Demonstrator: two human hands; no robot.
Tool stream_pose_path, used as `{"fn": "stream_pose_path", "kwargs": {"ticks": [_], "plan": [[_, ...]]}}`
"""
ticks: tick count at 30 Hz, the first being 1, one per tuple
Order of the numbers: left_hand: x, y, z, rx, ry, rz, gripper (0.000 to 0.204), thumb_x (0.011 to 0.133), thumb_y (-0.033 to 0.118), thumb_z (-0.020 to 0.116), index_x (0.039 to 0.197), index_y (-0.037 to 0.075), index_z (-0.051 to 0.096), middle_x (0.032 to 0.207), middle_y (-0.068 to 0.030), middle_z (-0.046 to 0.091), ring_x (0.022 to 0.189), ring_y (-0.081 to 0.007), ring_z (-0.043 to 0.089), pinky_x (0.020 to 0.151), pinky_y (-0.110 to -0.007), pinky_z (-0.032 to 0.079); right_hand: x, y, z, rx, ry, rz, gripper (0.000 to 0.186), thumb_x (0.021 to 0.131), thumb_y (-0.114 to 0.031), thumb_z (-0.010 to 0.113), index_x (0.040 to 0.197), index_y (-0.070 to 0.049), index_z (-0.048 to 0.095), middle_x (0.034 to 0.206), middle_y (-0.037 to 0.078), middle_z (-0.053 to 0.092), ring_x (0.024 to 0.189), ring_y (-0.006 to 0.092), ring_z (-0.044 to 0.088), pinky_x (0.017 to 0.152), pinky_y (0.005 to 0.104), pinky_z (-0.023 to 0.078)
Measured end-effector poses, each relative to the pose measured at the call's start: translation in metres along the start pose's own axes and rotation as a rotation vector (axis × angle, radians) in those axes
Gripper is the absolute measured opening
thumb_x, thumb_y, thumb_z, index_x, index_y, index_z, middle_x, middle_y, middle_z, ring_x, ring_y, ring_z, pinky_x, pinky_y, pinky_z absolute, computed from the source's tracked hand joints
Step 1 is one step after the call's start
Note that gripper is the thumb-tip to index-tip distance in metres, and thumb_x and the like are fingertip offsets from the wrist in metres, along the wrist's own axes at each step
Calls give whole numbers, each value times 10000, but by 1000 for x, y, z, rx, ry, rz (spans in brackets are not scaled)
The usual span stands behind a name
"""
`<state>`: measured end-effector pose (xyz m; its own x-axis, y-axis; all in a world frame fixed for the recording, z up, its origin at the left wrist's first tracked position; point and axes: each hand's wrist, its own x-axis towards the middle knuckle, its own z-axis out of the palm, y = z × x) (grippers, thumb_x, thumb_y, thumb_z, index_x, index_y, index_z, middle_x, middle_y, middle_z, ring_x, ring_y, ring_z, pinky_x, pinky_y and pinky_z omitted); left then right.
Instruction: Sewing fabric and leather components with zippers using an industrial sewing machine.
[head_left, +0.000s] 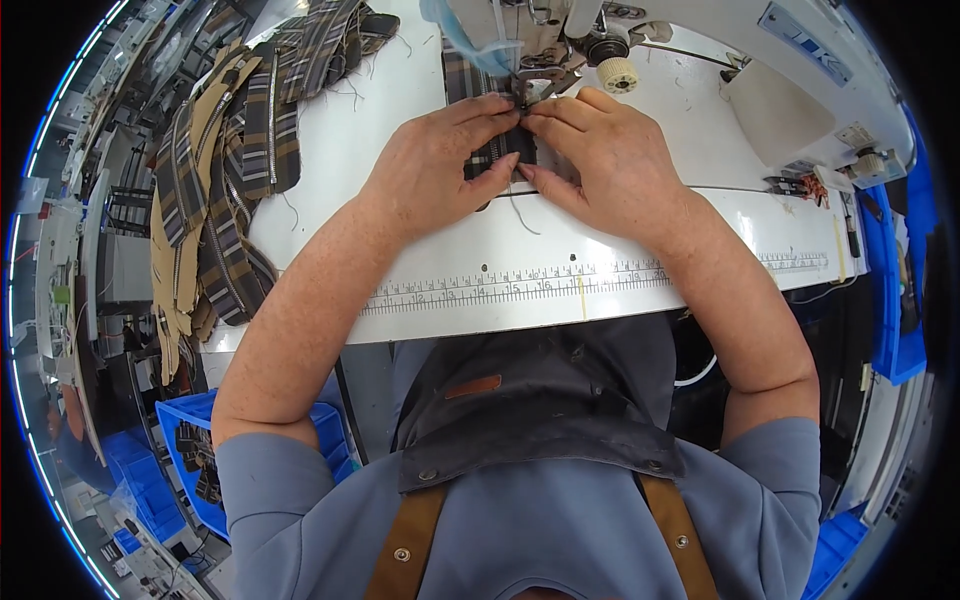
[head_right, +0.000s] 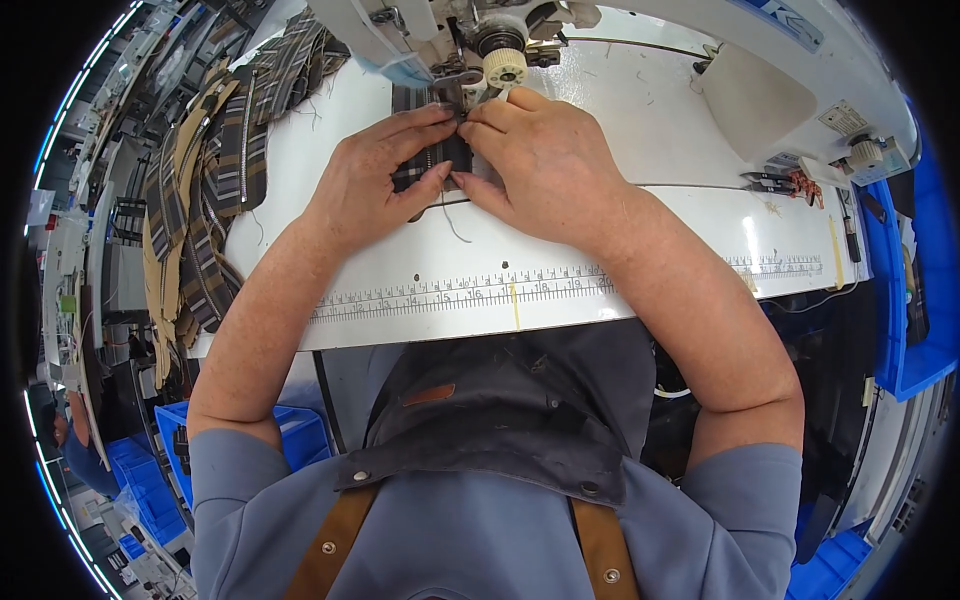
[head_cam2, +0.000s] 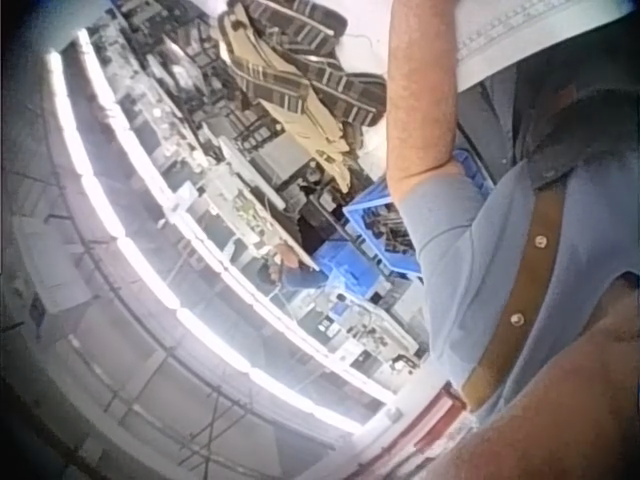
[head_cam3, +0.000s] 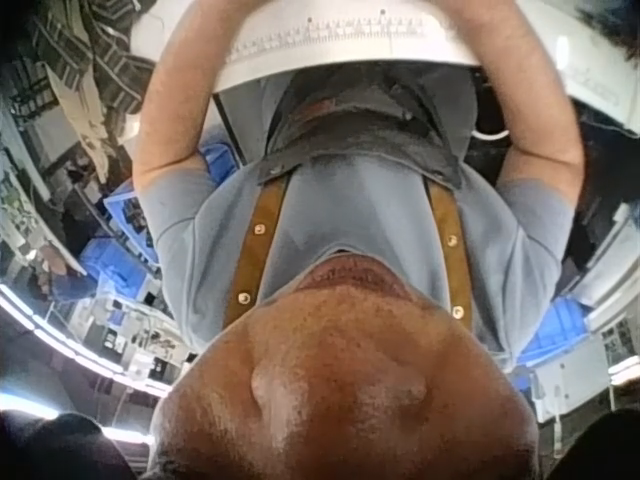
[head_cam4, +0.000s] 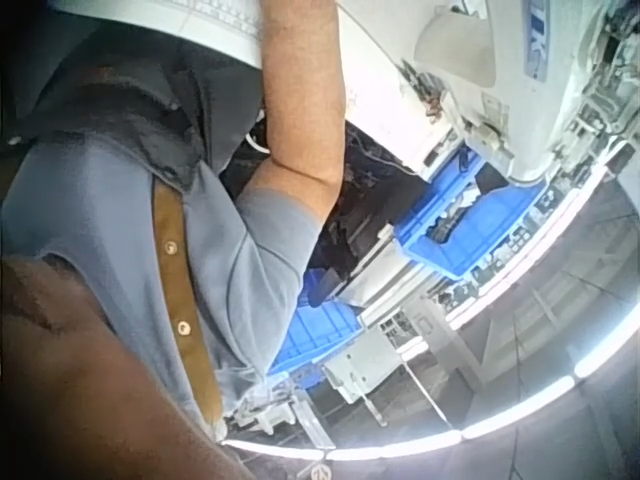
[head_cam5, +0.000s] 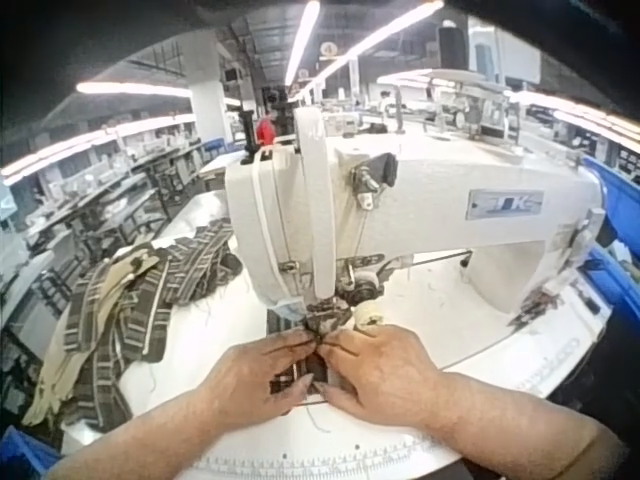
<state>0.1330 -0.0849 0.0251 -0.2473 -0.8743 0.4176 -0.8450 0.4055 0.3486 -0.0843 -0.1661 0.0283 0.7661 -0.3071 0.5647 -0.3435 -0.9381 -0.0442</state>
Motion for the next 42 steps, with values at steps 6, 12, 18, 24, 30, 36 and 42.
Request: {"fn": "stream_pose_path", "kwargs": {"ticks": [6,12,18,24,30,36,42], "plan": [[0,-1,1,37,-12,5,384,911,182,742,1261,25,729,1345,-155,692,1226,-305,682,1055,-388,547,0,-1,1,-16,-5,13,386,850,-344,763,1085,-37,765,1065,56,724,996,224,680,777,377,592],[7,-6,-1,16,-14,-26,367,938,204,735,1259,24,728,1328,-164,697,1216,-323,680,1040,-394,550,0,-1,0,-19,-36,23,377,870,-341,755,1093,-37,763,1059,61,714,1009,229,673,791,376,588],[27,-28,-15,111,-60,16,305,957,192,705,1211,26,737,1187,-161,731,1083,-344,705,929,-419,578,1,0,0,11,-22,19,358,882,-323,749,1095,-36,761,1061,65,710,1012,238,669,801,382,589],[52,-22,-27,404,-284,-13,200,908,82,691,1098,42,739,1064,-122,751,1009,-329,720,884,-425,586,0,1,-2,54,-81,47,347,894,-268,750,1136,-20,739,1159,99,709,1051,270,664,854,391,576],[27,-35,-37,654,-138,136,230,820,4,672,1039,59,724,1033,-88,737,972,-272,723,864,-370,553,-2,2,1,41,-26,21,325,908,-297,720,1099,-37,758,1079,64,707,1030,237,666,822,388,594],[-26,-5,-116,995,482,408,188,759,92,753,916,186,795,942,43,717,876,-115,700,886,-273,451,-6,3,4,31,-11,21,317,921,-287,710,1106,-34,755,1090,80,708,1054,246,673,838,398,595],[-77,46,-215,862,841,273,266,698,7,840,940,113,804,1053,-85,759,901,-194,752,886,-312,582,-5,2,5,42,11,-2,296,928,-268,706,1106,-37,757,1106,83,708,1057,260,680,854,399,594]]}}
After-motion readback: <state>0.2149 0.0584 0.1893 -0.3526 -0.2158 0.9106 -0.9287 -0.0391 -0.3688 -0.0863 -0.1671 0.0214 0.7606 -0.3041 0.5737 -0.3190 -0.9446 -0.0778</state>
